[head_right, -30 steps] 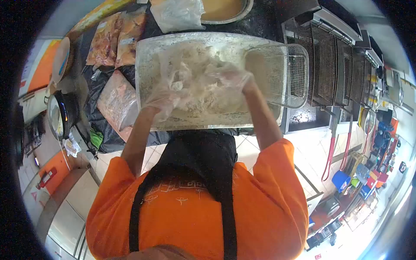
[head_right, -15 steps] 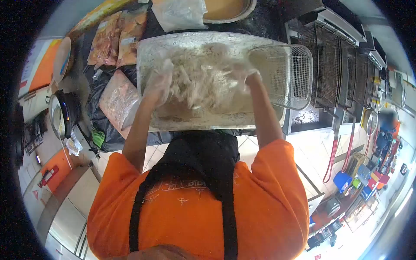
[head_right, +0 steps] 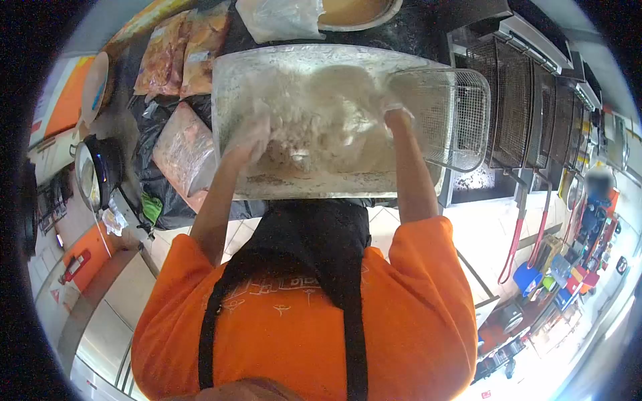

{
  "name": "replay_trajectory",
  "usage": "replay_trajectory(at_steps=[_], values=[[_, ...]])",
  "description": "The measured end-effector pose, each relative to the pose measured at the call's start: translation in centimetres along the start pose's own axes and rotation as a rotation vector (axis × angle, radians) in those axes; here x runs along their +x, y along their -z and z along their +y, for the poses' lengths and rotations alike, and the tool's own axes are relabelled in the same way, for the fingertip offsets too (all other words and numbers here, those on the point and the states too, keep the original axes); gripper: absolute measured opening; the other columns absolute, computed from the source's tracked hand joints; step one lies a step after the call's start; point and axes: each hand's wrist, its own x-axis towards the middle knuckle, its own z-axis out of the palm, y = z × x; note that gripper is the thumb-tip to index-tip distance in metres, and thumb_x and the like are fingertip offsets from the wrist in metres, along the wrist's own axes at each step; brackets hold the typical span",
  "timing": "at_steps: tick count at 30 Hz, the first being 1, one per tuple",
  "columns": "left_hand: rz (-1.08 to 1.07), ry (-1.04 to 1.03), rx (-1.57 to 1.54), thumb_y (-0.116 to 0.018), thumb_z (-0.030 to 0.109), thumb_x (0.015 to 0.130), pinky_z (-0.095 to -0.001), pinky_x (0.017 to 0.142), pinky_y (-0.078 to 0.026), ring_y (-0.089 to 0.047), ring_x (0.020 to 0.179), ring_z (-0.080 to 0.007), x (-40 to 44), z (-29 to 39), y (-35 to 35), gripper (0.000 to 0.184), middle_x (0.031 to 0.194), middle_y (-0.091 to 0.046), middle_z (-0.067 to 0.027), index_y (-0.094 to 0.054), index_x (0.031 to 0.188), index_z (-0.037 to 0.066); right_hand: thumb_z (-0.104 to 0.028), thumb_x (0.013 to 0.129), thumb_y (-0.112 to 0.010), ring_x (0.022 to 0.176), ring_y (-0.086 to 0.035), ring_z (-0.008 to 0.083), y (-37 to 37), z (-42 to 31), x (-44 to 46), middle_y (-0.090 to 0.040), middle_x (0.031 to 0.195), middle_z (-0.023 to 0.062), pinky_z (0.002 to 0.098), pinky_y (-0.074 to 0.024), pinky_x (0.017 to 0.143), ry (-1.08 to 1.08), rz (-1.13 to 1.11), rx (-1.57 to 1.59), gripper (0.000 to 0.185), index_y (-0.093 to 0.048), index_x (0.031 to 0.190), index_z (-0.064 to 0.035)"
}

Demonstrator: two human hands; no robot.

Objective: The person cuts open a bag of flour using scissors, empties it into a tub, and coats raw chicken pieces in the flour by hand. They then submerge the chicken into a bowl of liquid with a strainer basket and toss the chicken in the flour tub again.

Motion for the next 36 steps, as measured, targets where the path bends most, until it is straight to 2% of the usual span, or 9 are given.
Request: replay_trajectory(at_steps=[6, 14, 16, 19, 24, 28, 30, 33, 36], values=[[-0.240, -0.064, 0.269, -0.054, 0.020, 0.085, -0.0315, 0.064, -0.043, -0.056, 0.072, -0.0244, 1.0, 1.0, -3.8, 0.021, 0.082, -0.061, -0.0176, -0.060, 0.101, 0.007, -0.024, 0.086, -0.058, 0.086, -0.059, 0.0154, -8.1, 1.8, 1.8, -0.062, 0.101, 0.0065, 0.0287, -0.0513, 0.070, 0.795, -0.052, -0.522, 0.035, -0.055, 0.112, -0.0018], [-0.248, -0.219, -0.638, -0.065, 0.011, 0.080, -0.0268, 0.071, -0.047, -0.058, 0.077, -0.0161, -3.9, 4.3, -1.3, 0.037, 0.094, -0.061, -0.0071, -0.056, 0.114, 0.001, -0.020, 0.084, -0.057, 0.089, -0.058, 0.0161, -8.8, -6.1, -3.3, -0.063, 0.099, 0.0083, 0.0299, -0.0483, 0.077, 0.257, 0.138, -0.252, 0.034, -0.056, 0.114, -0.0031], [0.010, -1.074, 0.996, -0.066, 0.012, 0.079, -0.0286, 0.074, -0.046, -0.057, 0.085, -0.0166, -6.6, 6.0, 1.9, 0.041, 0.103, -0.059, -0.0069, -0.054, 0.117, 0.004, -0.019, 0.084, -0.055, 0.095, -0.058, 0.0173, -7.4, -4.7, -4.4, -0.063, 0.101, 0.0091, 0.0314, -0.0482, 0.082, 0.344, 0.229, -0.348, 0.034, -0.056, 0.114, -0.0043], [-0.230, 0.123, 0.356, -0.064, 0.021, 0.082, -0.0313, 0.073, -0.041, -0.049, 0.077, -0.0191, -7.5, 9.5, 2.1, 0.038, 0.091, -0.057, -0.0069, -0.053, 0.113, 0.001, -0.020, 0.084, -0.056, 0.102, -0.055, 0.0211, -1.7, -0.3, -5.5, -0.055, 0.119, 0.0112, 0.0320, -0.0457, 0.089, 0.249, -0.222, 0.696, 0.041, -0.051, 0.123, -0.0084], [-0.138, -0.051, 0.032, -0.062, 0.033, 0.080, -0.0316, 0.070, -0.041, -0.048, 0.076, -0.0182, -3.2, 2.9, -1.5, 0.046, 0.087, -0.054, -0.0058, -0.053, 0.110, -0.001, -0.019, 0.083, -0.058, 0.101, -0.057, 0.0227, -5.9, 4.6, -2.0, -0.057, 0.117, 0.0097, 0.0330, -0.0481, 0.087, 0.056, 0.055, -0.630, 0.041, -0.051, 0.121, -0.0051], [-0.163, -0.136, 0.001, -0.059, 0.036, 0.081, -0.0321, 0.073, -0.041, -0.048, 0.079, -0.0182, -2.4, 2.6, -3.2, 0.048, 0.091, -0.054, -0.0063, -0.052, 0.112, 0.000, -0.019, 0.083, -0.058, 0.074, -0.060, 0.0183, -10.3, 4.2, 0.9, -0.066, 0.090, 0.0054, 0.0319, -0.0500, 0.073, -0.169, -0.103, 0.781, 0.027, -0.060, 0.106, -0.0054], [-0.193, -0.181, -0.063, -0.058, 0.037, 0.081, -0.0324, 0.074, -0.040, -0.048, 0.081, -0.0181, -3.4, 3.5, -1.8, 0.049, 0.093, -0.054, -0.0066, -0.051, 0.112, 0.000, -0.018, 0.089, -0.049, 0.077, -0.057, 0.0174, -10.0, -3.5, -3.2, -0.062, 0.085, 0.0059, 0.0319, -0.0459, 0.071, 0.378, -0.028, -0.949, 0.020, -0.059, 0.099, -0.0035], [-0.218, -0.238, -0.143, -0.056, 0.039, 0.082, -0.0328, 0.076, -0.040, -0.047, 0.084, -0.0181, -3.7, 4.2, -0.3, 0.050, 0.095, -0.053, -0.0070, -0.050, 0.114, 0.000, -0.015, 0.089, -0.048, 0.074, -0.058, 0.0185, -10.4, -10.9, -6.2, -0.062, 0.078, 0.0051, 0.0326, -0.0465, 0.069, -0.218, 0.272, -0.392, 0.016, -0.059, 0.091, -0.0037], [-0.224, -0.243, -0.201, -0.054, 0.041, 0.082, -0.0331, 0.078, -0.040, -0.047, 0.087, -0.0180, -3.6, 5.6, 0.7, 0.052, 0.098, -0.053, -0.0074, -0.049, 0.115, 0.001, -0.012, 0.087, -0.048, 0.082, -0.059, 0.0185, -7.5, -7.2, -3.7, -0.063, 0.089, 0.0070, 0.0293, -0.0473, 0.074, 0.113, 0.290, -0.972, 0.019, -0.059, 0.100, -0.0038]])
